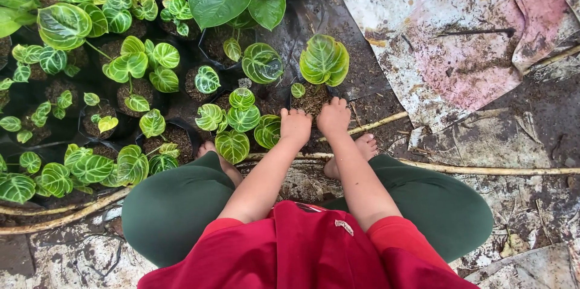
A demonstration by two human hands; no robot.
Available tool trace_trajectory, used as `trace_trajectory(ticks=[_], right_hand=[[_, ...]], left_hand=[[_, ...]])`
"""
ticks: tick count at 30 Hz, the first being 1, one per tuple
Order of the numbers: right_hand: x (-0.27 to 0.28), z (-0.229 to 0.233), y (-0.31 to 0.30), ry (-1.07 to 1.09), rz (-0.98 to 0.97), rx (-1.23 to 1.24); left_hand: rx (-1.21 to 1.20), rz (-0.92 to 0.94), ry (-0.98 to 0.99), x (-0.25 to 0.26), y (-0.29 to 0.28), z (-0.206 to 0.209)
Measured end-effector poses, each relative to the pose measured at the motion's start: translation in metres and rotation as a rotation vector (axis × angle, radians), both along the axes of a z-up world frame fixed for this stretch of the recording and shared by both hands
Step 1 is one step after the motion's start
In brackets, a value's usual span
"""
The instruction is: Inspecting and organizing small potted plants in polybags on the ground.
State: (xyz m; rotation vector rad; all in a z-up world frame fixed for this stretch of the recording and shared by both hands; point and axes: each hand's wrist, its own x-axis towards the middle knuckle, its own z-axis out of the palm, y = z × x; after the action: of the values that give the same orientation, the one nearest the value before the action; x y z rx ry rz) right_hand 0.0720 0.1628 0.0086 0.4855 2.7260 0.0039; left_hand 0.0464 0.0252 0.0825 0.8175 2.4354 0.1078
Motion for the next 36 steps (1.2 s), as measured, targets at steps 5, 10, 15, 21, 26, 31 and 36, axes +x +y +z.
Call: trace_trajectory(ticks=[5,10,15,21,26,31,36], right_hand=[[-0.005,0.012,0.003,0.114,-0.024,-0.012],[-0.005,0.010,0.004,0.099,0.017,-0.011],[-0.013,0.037,0.008,0.230,-0.096,-0.070],[-0.015,0.034,0.005,0.331,-0.144,-0.106],[-0.021,0.023,0.014,0.345,-0.163,-0.175],[-0.013,0.008,0.018,0.360,-0.174,-0.245],[-0.004,0.000,0.016,0.633,-0.106,-0.163]], left_hand=[[-0.022,-0.015,0.038,0.003,-0.001,-0.017],[0.021,0.029,-0.019,-0.011,-0.001,-0.026],[0.152,0.119,0.115,-0.016,0.003,-0.082],[0.083,0.034,0.034,0.000,0.006,-0.075],[0.069,0.028,0.025,0.000,0.005,-0.072],[0.093,0.037,0.045,-0.003,0.008,-0.085],[0.194,0.077,0.201,-0.013,0.008,-0.058]])
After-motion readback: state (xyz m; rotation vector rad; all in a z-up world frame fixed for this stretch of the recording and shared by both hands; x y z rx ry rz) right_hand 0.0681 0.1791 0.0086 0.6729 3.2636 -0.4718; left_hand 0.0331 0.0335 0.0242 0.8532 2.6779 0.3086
